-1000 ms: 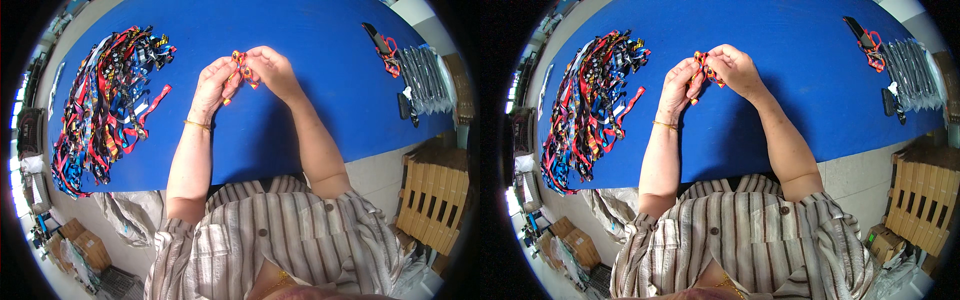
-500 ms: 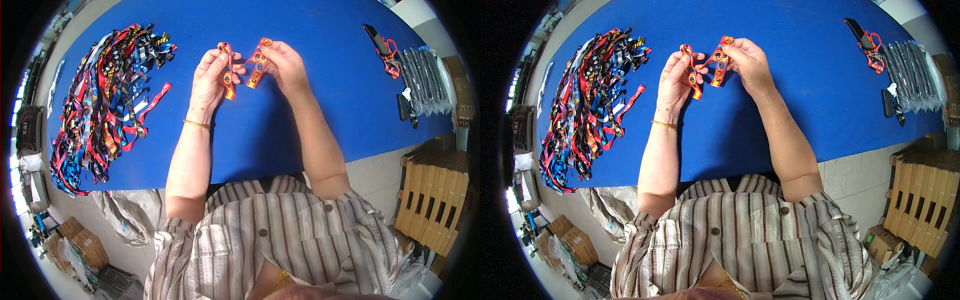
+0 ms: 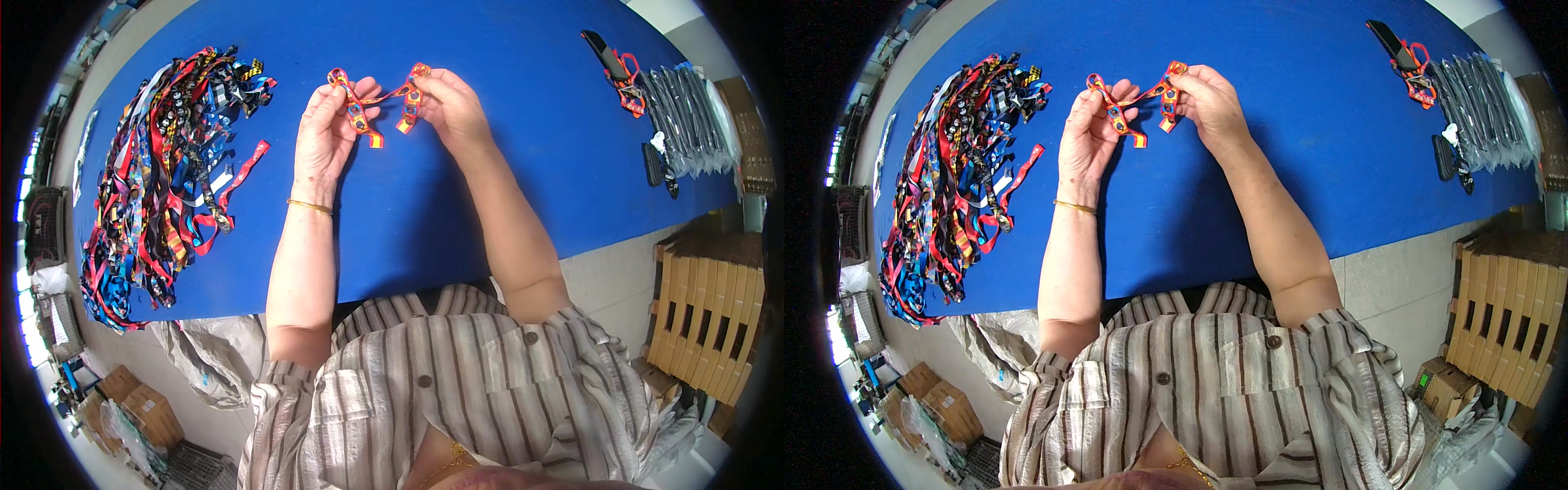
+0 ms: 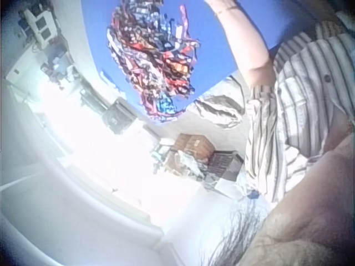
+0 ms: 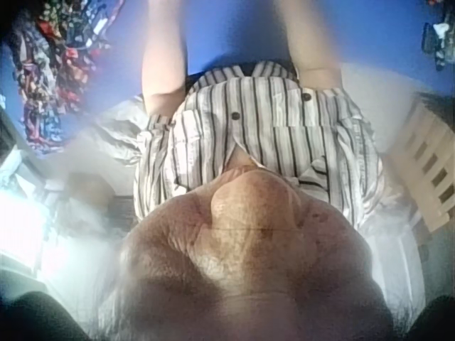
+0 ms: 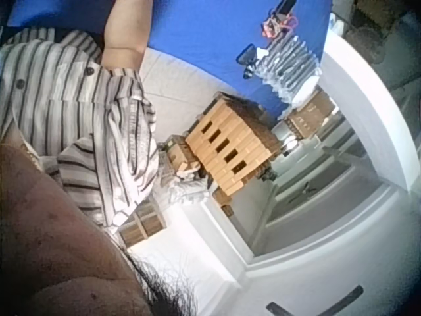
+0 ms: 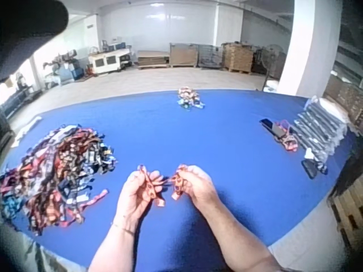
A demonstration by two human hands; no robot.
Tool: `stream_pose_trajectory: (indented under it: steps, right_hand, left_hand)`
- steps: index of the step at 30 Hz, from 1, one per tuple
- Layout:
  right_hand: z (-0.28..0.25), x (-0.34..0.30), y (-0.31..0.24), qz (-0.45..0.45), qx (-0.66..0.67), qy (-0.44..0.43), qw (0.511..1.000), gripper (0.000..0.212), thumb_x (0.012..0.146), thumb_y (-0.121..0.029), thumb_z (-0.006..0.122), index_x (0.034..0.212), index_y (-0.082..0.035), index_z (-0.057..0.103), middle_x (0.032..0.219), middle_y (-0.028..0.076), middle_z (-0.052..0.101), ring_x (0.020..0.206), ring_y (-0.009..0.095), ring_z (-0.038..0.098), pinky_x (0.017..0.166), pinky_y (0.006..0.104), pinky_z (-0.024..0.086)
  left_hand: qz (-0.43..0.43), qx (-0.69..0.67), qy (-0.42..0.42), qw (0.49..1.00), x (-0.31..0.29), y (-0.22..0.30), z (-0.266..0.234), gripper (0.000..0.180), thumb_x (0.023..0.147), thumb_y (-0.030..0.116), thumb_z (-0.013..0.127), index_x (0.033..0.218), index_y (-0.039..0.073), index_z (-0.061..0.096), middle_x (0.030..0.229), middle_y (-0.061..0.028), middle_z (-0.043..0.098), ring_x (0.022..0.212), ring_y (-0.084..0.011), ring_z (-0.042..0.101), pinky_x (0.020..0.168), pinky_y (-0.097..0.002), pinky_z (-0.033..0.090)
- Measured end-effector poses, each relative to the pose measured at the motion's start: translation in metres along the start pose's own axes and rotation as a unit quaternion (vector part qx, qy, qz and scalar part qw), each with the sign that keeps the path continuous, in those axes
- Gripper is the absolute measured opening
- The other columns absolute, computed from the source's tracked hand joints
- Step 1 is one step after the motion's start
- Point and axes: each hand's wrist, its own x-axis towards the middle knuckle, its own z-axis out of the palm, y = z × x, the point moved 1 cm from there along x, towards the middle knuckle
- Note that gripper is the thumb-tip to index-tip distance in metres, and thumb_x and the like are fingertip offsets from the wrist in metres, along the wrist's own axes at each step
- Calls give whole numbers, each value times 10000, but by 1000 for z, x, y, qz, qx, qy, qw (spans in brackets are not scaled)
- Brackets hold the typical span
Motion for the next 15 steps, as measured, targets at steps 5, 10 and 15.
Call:
stream_pose_trajectory:
  steps: [5,10,15]
  right_hand:
    - [4,-3,0,10,7,2,1000,79,948,-113,604,960,-35,595,883,82,667,760,159,650,674,324,523]
    - [5,-3,2,17,7,-14,1000,74,934,-108,613,954,-38,600,866,70,654,757,152,637,690,321,521]
    - [8,-5,5,38,-33,-17,999,104,942,-129,607,978,-32,605,898,62,653,801,141,638,734,316,520]
  left_hand:
    - [-19,31,-10,999,0,0,-2,201,986,189,599,1003,-7,640,1123,-237,678,1102,-362,653,808,-397,617]
    - [-25,37,1,999,0,0,-3,234,990,217,599,987,-13,642,1048,-207,702,1004,-291,691,772,-376,616]
    - [-38,8,-14,999,-2,-2,-5,231,1013,215,557,998,-4,630,925,-186,721,790,-235,714,685,-327,607]
